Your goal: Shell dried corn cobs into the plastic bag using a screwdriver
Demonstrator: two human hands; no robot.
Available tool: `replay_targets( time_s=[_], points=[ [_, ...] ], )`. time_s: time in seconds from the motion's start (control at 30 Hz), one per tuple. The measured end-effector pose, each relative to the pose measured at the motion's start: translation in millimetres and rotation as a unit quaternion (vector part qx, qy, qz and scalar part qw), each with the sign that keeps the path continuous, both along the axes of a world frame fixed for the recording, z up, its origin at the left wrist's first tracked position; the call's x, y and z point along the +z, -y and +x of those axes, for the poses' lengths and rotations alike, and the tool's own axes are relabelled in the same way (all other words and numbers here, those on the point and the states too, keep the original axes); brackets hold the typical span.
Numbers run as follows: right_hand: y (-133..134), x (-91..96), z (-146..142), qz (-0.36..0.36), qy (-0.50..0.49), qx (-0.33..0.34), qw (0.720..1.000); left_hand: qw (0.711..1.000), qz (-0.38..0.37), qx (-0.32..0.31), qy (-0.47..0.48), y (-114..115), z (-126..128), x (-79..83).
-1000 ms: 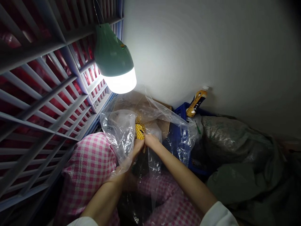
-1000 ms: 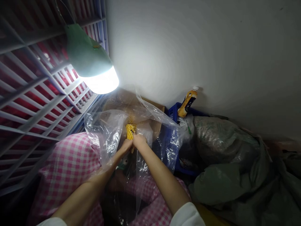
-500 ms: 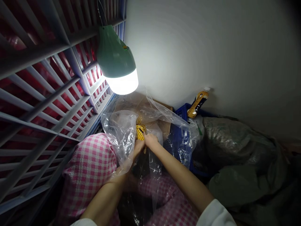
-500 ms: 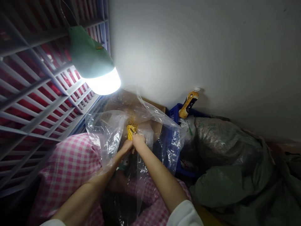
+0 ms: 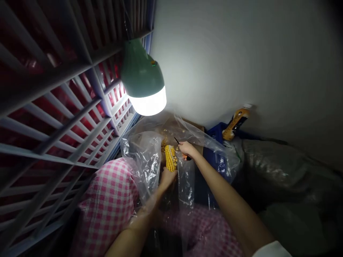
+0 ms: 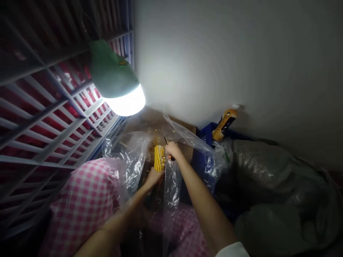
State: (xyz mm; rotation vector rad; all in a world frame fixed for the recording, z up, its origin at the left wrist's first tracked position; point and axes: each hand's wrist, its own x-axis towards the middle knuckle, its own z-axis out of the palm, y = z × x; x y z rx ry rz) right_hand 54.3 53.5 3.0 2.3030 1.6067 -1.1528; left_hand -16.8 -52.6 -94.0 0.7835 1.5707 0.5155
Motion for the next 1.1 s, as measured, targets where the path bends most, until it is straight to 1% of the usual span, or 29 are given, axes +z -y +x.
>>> replay_targets(
  time_s=[0.07, 0.1, 0.17, 0.23, 0.3, 0.4, 0.43, 0.5, 0.63, 0.7, 0.83, 0.93, 1.03, 1.1],
  points=[
    [14.9, 12.7, 13.2, -0.014, -0.01, 0.01, 1.0, 1.0, -0.01, -0.016, -0.019, -3.5, -1.7, -0.3],
    [26.7, 18.4, 17.6, -0.02, -0.016, 0.018, 1.0, 1.0, -0.004, -0.023, -0.011, -4.8, -2.7, -0.2],
    [55.4, 27.1, 22.6, -0.016, -0.023, 0.032, 0.999, 1.0, 0.017, -0.018, 0.011, -6.1, -4.3, 0.5],
    [85.0, 32.2, 25.4, 0.015, -0.01, 0.055, 0.998, 0.998, 0.035, 0.003, 0.042, -5.6, -4.9, 1.2],
    [109.9, 34.0, 28.3, 0.05, 0.019, 0.077, 0.996, 0.994, 0.045, 0.032, 0.092, -4.0, -4.4, 2.2],
    [132.4, 31.4, 32.2, 0.062, 0.032, 0.078, 0.995, 0.977, 0.039, 0.074, 0.195, -1.6, -3.2, 5.9],
    [136.0, 29.6, 32.6, 0.06, 0.026, 0.074, 0.995, 0.971, 0.032, 0.084, 0.22, -1.0, -2.9, 8.0],
    [138.8, 25.6, 31.8, 0.065, 0.016, 0.069, 0.995, 0.966, 0.017, 0.091, 0.241, -0.5, -2.7, 12.8],
    [136.5, 20.9, 26.6, 0.078, 0.023, 0.072, 0.994, 0.97, -0.008, 0.079, 0.229, -0.1, -3.2, 18.7],
    [135.0, 20.6, 24.2, 0.079, 0.028, 0.077, 0.994, 0.97, -0.004, 0.075, 0.23, 0.3, -3.3, 16.8],
    [132.7, 21.9, 20.0, 0.084, 0.028, 0.09, 0.992, 0.965, 0.023, 0.073, 0.252, 1.0, -2.6, 6.7],
    [130.3, 24.3, 16.1, 0.073, 0.043, 0.094, 0.992, 0.965, 0.031, 0.073, 0.249, 0.8, -1.1, 0.6],
    [129.0, 28.4, 12.6, 0.061, 0.063, 0.103, 0.991, 0.967, 0.032, 0.079, 0.24, 0.2, 0.6, -1.2],
    [130.2, 31.2, 11.6, 0.058, 0.093, 0.107, 0.988, 0.967, 0.031, 0.083, 0.24, -0.2, 1.3, -0.8]
  ],
)
